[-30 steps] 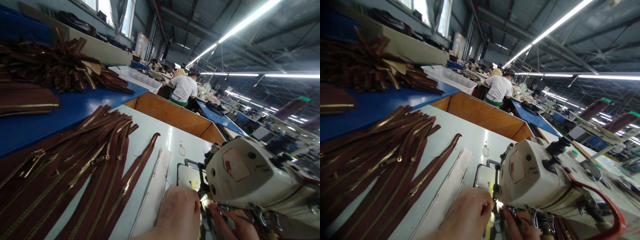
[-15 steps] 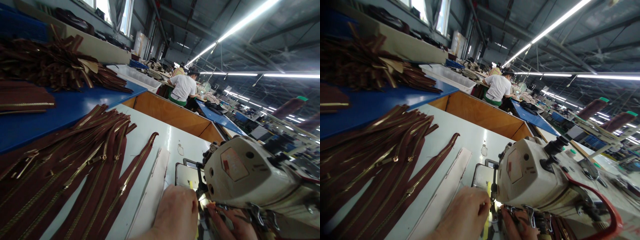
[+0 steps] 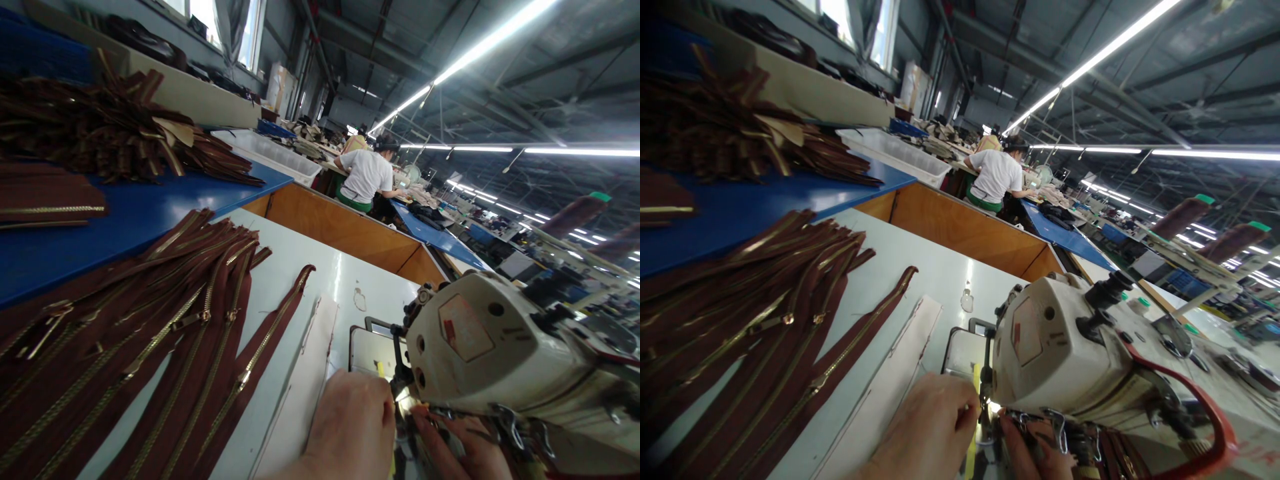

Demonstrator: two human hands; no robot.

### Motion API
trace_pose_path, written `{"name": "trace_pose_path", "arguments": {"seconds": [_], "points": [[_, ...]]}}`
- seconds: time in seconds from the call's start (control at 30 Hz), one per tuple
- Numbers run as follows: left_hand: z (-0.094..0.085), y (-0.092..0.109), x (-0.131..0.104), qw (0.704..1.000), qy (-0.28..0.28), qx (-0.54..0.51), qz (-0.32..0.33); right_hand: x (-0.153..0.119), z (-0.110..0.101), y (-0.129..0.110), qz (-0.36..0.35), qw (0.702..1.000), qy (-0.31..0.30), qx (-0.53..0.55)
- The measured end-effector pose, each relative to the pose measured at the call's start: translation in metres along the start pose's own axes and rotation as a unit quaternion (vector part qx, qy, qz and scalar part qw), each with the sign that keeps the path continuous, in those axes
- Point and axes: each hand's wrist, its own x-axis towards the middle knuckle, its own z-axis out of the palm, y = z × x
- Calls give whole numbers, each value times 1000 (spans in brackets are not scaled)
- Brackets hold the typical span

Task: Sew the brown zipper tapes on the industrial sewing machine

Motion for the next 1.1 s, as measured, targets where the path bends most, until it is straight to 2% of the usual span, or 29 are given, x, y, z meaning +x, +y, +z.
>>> {"name": "trace_pose_path", "arguments": {"seconds": [0.23, 0.67, 0.87, 0.97, 1.1], "points": [[3, -1, -1, 1000, 0, 3, -1, 1, 1, -3, 11, 1000, -16, 8], [2, 4, -1, 1000, 8, 7, -23, 12, 4, -23, 98, 993, 34, 51], [0, 7, 2, 1000, 9, 28, -8, 20, 8, -28, 75, 989, -20, 123], [1, 7, 3, 999, 23, 35, -2, 25, 9, -30, 70, 986, -16, 148], [3, 6, 3, 999, 39, 35, 11, 28, 8, -32, 78, 990, 4, 117]]}}
